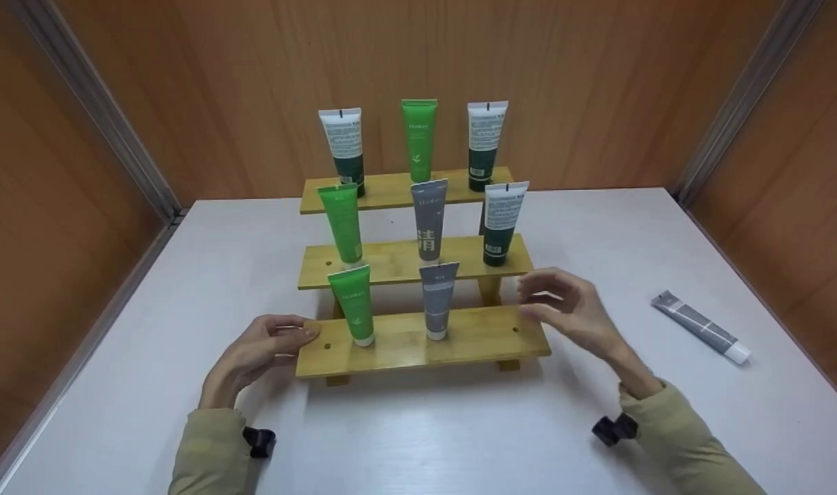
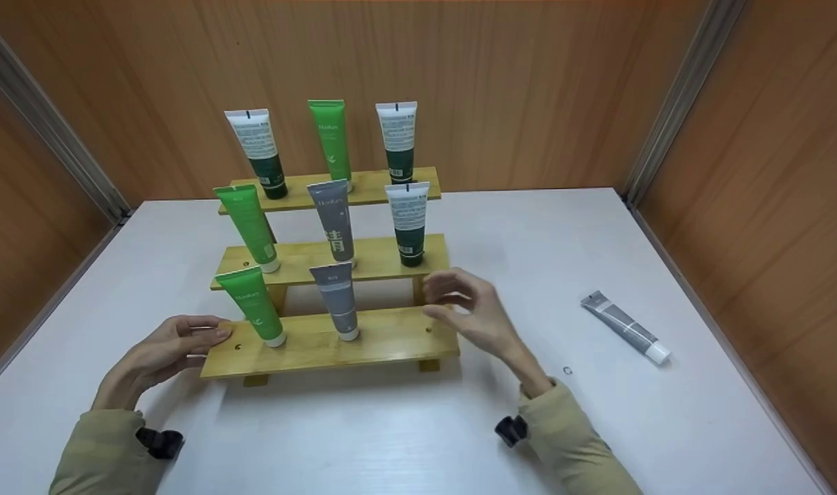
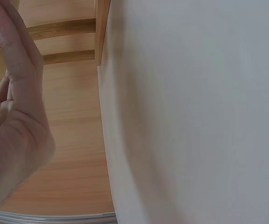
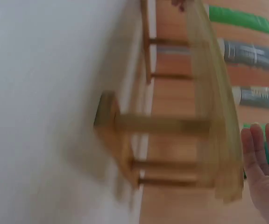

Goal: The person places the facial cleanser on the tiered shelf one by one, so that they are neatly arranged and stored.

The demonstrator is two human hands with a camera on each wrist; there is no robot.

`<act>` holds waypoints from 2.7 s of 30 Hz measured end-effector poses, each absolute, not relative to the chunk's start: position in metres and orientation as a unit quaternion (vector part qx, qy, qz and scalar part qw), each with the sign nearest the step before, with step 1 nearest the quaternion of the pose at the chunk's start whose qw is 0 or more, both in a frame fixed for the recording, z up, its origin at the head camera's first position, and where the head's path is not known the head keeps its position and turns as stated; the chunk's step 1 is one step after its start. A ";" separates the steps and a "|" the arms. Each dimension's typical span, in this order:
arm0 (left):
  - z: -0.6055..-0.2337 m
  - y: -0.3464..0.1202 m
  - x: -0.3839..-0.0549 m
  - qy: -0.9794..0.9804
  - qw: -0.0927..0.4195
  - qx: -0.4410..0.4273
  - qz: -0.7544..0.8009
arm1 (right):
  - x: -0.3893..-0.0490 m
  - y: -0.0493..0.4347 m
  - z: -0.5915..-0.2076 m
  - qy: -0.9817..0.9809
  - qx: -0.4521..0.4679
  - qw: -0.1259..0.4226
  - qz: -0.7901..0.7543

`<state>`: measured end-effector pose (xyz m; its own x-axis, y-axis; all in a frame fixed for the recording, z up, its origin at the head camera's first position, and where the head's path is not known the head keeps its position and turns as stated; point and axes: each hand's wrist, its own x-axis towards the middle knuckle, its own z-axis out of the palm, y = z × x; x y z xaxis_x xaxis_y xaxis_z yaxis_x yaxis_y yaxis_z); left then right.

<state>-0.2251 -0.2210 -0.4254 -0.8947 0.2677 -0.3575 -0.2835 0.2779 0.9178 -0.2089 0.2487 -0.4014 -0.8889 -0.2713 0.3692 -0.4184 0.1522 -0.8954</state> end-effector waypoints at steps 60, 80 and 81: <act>-0.425 -0.221 -0.225 0.767 0.225 -0.004 0.601 | -0.191 0.474 -0.445 -0.951 0.004 -0.043 0.307; -0.424 -0.221 -0.225 0.769 0.234 -0.001 0.595 | -0.200 0.438 -0.435 -0.928 0.051 0.041 0.366; -0.424 -0.221 -0.225 0.769 0.234 -0.001 0.595 | -0.201 0.435 -0.434 -0.927 0.051 0.043 0.369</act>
<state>-0.2250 -0.2213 -0.4238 -0.8905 0.2765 -0.3613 -0.2805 0.2916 0.9145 -0.2005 0.4352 -0.4336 -0.9911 -0.0637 0.1172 -0.1268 0.7231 -0.6790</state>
